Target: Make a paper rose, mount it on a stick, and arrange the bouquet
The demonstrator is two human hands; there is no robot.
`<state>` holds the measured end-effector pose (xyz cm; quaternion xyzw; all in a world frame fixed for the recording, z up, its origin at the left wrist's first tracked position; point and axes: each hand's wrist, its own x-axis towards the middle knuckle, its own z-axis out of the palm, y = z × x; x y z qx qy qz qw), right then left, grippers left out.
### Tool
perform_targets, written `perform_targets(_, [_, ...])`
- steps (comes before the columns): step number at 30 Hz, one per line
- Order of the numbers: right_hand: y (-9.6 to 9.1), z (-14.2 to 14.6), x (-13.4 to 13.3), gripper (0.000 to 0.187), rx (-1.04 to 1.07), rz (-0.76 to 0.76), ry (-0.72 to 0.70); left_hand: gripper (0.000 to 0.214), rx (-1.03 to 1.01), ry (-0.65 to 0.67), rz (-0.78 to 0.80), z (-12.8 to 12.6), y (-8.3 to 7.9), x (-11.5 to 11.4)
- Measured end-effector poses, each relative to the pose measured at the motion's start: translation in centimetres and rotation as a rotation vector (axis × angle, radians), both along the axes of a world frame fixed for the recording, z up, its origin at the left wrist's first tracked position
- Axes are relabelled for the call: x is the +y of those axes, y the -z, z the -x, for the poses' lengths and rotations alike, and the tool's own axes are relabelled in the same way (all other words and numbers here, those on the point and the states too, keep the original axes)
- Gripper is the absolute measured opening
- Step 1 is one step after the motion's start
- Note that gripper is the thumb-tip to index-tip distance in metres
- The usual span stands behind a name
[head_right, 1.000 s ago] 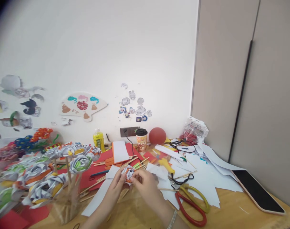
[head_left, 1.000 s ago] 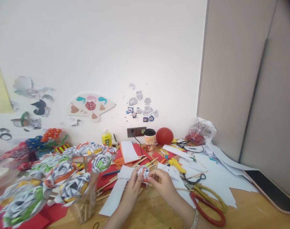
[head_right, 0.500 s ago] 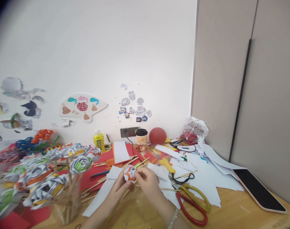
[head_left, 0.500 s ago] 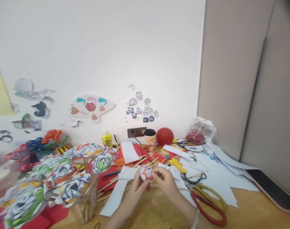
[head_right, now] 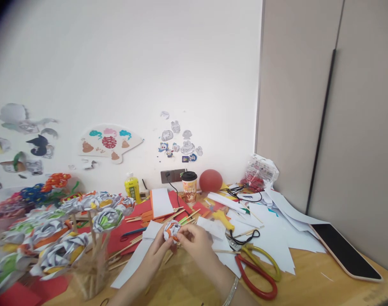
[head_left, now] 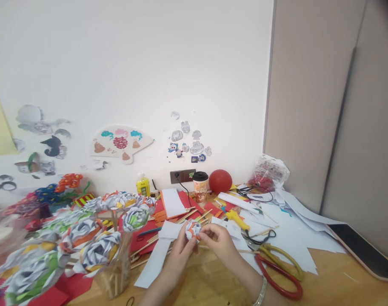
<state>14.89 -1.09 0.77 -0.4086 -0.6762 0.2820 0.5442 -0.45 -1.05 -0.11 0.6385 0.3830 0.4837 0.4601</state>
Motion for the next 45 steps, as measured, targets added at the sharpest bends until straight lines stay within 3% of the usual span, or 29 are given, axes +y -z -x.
perform_targets(11, [0.0, 0.1, -0.2, 0.014, -0.030, -0.017, -0.022, 0.061, -0.003, -0.002, 0.013, 0.0, 0.1, 0.1])
perform_targets(23, [0.5, 0.0, -0.2, 0.020, -0.054, -0.057, -0.031, 0.061, -0.032, -0.033, 0.006, 0.4, 1.4, 0.6])
perform_targets(34, [0.0, 0.1, -0.5, 0.014, 0.003, 0.021, -0.052, 0.065, 0.012, 0.011, 0.004, 0.3, 0.6, 0.3])
perform_targets(45, [0.6, 0.1, -0.4, 0.013, -0.097, -0.099, -0.033, 0.050, -0.046, -0.021, 0.058, 0.0, 0.0, 0.0])
